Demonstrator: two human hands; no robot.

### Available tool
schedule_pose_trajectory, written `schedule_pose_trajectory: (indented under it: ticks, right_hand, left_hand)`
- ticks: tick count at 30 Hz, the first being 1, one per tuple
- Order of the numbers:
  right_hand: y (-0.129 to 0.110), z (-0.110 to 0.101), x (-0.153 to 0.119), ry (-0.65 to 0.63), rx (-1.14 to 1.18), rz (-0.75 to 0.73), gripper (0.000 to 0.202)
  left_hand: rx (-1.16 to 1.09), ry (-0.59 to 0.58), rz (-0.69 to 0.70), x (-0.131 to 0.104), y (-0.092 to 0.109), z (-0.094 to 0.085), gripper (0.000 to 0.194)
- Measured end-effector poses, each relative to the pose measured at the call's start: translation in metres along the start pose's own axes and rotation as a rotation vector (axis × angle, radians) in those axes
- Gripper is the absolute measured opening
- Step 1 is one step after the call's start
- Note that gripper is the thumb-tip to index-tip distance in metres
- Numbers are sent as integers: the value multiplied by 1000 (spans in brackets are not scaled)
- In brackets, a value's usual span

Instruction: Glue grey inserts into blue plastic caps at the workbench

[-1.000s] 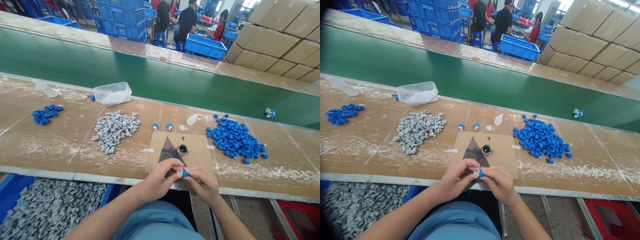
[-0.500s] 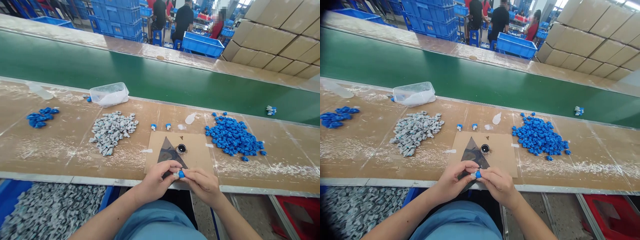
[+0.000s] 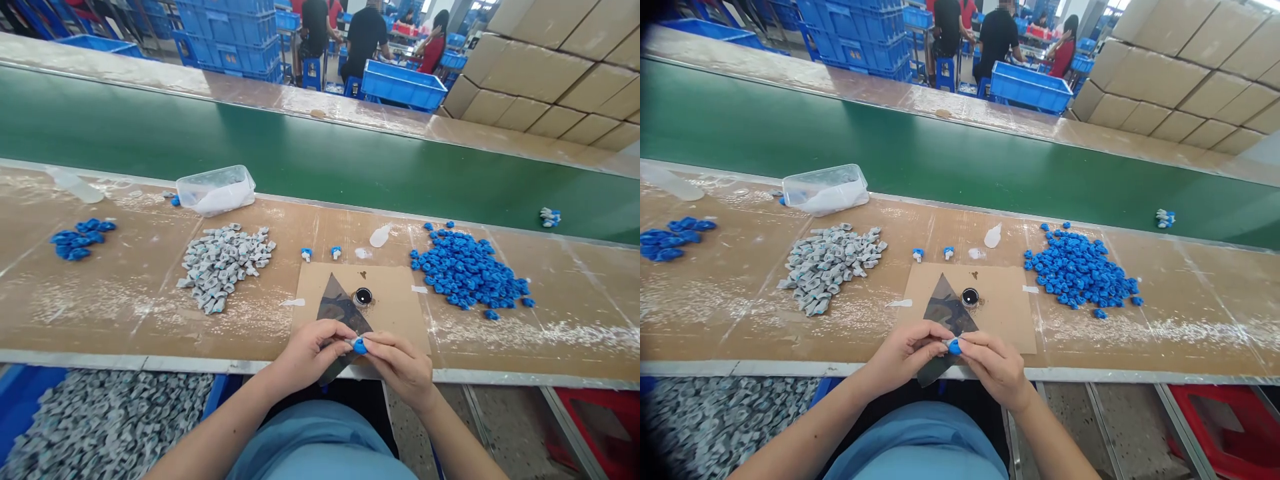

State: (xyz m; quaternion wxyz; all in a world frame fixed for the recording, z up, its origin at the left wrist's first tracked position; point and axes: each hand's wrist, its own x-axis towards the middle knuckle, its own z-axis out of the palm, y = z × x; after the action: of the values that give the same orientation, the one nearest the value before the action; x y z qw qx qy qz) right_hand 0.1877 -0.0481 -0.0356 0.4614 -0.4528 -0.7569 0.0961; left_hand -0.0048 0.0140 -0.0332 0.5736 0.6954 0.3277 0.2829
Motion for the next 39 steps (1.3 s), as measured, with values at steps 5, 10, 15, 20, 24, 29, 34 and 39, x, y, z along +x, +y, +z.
schedule_pose_trajectory:
  ticks: [5, 10, 15, 20, 24, 29, 34, 39]
  right_hand:
    - [1, 7, -6, 20, 17, 75, 32]
    - [0, 12, -9, 34, 82, 134, 27]
    - [-2, 15, -13, 59, 110, 152, 32]
    - [-2, 16, -16, 56, 127, 172, 32]
    - [-2, 19, -15, 59, 142, 189, 22]
    - [-4, 19, -5, 86, 139, 217, 11]
    - [-3, 23, -5, 75, 116, 222, 13]
    - [8, 7, -8, -79, 102, 241, 19]
  left_hand:
    - [83, 84, 84, -3, -7, 2, 14]
    - [210, 88, 197, -5, -9, 0, 17]
    - [293, 64, 299, -6, -8, -1, 22]
    - [341, 23, 310, -7, -8, 0, 27]
    - [327, 10, 295, -7, -10, 0, 25]
    - [332, 13, 332, -6, -14, -2, 25]
    - [363, 41, 406, -3, -17, 0, 25]
    - [399, 1, 347, -3, -15, 3, 23]
